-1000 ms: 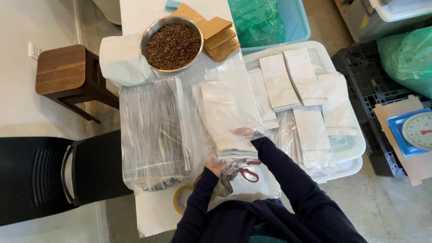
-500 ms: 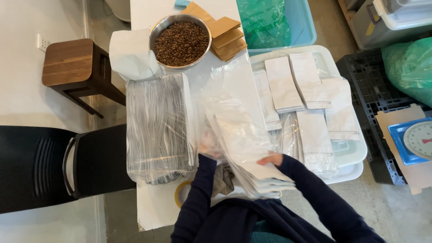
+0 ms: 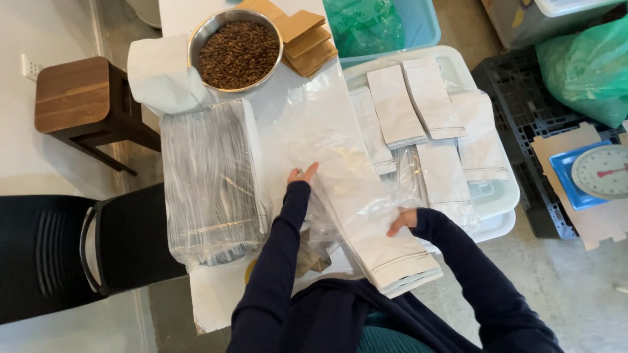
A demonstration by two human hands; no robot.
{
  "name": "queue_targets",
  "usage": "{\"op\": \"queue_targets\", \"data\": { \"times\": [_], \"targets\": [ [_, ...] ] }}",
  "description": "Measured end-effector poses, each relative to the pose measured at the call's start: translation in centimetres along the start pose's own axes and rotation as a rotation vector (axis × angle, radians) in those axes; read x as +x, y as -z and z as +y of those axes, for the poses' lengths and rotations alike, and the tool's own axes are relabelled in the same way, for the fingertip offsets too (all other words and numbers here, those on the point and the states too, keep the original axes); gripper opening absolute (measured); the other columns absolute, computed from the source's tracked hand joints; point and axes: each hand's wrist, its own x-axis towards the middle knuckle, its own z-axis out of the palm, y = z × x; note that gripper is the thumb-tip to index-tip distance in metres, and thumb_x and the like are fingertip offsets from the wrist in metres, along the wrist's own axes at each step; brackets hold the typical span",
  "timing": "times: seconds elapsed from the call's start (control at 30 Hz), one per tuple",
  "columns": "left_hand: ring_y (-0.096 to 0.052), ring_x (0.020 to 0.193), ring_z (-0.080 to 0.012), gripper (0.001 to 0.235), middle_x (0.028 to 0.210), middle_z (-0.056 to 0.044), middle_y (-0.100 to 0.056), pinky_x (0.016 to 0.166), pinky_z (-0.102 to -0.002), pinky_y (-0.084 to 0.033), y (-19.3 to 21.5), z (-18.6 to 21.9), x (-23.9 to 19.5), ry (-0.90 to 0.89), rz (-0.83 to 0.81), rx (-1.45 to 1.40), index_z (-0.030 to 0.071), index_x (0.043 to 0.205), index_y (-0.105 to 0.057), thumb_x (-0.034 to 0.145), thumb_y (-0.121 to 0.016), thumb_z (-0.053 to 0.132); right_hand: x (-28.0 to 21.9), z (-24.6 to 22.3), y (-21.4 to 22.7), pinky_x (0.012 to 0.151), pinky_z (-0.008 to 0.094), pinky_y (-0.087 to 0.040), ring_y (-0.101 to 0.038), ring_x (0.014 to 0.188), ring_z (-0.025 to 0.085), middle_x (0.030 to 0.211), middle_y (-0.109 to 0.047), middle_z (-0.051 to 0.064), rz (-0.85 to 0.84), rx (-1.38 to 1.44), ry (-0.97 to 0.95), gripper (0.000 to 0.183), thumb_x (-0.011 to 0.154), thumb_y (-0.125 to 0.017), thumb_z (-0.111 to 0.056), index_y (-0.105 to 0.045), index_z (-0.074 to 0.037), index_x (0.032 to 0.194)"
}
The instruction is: Sort and bundle white coffee bags using tape on a work table
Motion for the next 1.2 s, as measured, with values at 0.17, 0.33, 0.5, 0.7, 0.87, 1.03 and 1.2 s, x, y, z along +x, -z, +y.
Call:
{"op": "queue_targets", "data": {
  "times": [0.17,0.33,0.5,0.7,0.87,1.03,1.2],
  "targets": [
    [-0.069,0.110,-0.0226,0.052,0.110,0.003,-0.073,0.093,-0.034,-0.054,4.9,5.1,3.1,-0.038,0.320,0.011,0.031,0.116,-0.070,0.076,-0.075,0.064,-3.3,-4.3,-2.3,0.070,0.047,-0.061,-0.075,0.073,0.034,0.084,-0.077,0.021,0.018,-0.099,0.006,0.046,0.051,-0.092,0.007,-0.079,0.006,0.096],
    [-0.073,0.100,-0.0234,0.042,0.095,0.002,-0.076,0.087,-0.032,-0.057,8.7,6.8,6.5,-0.134,0.498,-0.027,0.026,0.107,-0.075,0.081,-0.075,0.060,-7.9,-9.7,-6.7,0.062,0.043,-0.062,-0.075,0.069,0.031,0.080,-0.077,0.021,0.065,-0.201,0.035,0.037,0.058,-0.090,0.001,-0.079,0.005,0.093],
    [-0.064,0.101,-0.0213,0.122,0.117,-0.015,-0.054,0.088,-0.032,-0.058,5.8,5.9,1.7,-0.335,0.590,-0.378,0.025,0.155,-0.035,0.057,-0.106,0.040,-7.3,-10.4,-9.7,0.082,0.046,-0.058,-0.074,0.097,0.038,0.092,-0.078,0.019,0.388,-0.629,0.203,0.039,0.071,-0.080,-0.031,-0.080,-0.009,0.103],
    [-0.038,0.133,-0.0436,0.115,0.142,-0.022,-0.034,0.110,-0.053,-0.042,2.4,-3.0,-20.2,-1.154,0.440,0.082,-0.001,0.153,-0.033,0.055,-0.089,0.020,-1.4,-6.2,-9.5,0.072,0.038,-0.060,-0.075,0.082,0.028,0.082,-0.078,0.014,0.454,-0.384,0.205,0.038,0.067,-0.089,-0.029,-0.079,-0.007,0.095],
    [-0.048,0.123,-0.0421,0.111,0.133,-0.022,-0.038,0.092,-0.042,-0.055,2.1,-5.1,-16.9,-0.950,0.370,0.089,0.008,0.160,-0.021,0.067,-0.081,0.001,-2.0,-8.0,-10.9,0.084,0.044,-0.059,-0.074,0.095,0.036,0.096,-0.079,0.019,0.431,-0.441,0.270,0.043,0.070,-0.085,-0.027,-0.079,-0.009,0.108],
    [-0.067,0.066,-0.0284,0.066,0.069,-0.004,-0.062,0.062,-0.039,-0.057,2.7,-4.6,-15.1,-0.875,0.361,0.051,0.024,0.150,-0.051,0.088,-0.071,0.012,-2.9,-11.6,-12.1,0.094,0.050,-0.058,-0.069,0.110,0.041,0.109,-0.076,0.019,0.528,-0.674,0.289,0.049,0.076,-0.080,-0.033,-0.074,-0.013,0.120],
    [-0.072,0.074,-0.0338,0.027,0.082,-0.009,-0.074,0.065,-0.039,-0.057,10.3,6.0,-24.3,-1.001,0.540,0.047,0.023,0.127,-0.066,0.103,-0.054,0.021,-5.0,-16.9,-16.4,0.087,0.047,-0.062,-0.074,0.101,0.038,0.104,-0.077,0.014,0.715,-1.206,0.094,0.038,0.087,-0.051,-0.034,-0.068,-0.020,0.118]
  ]
}}
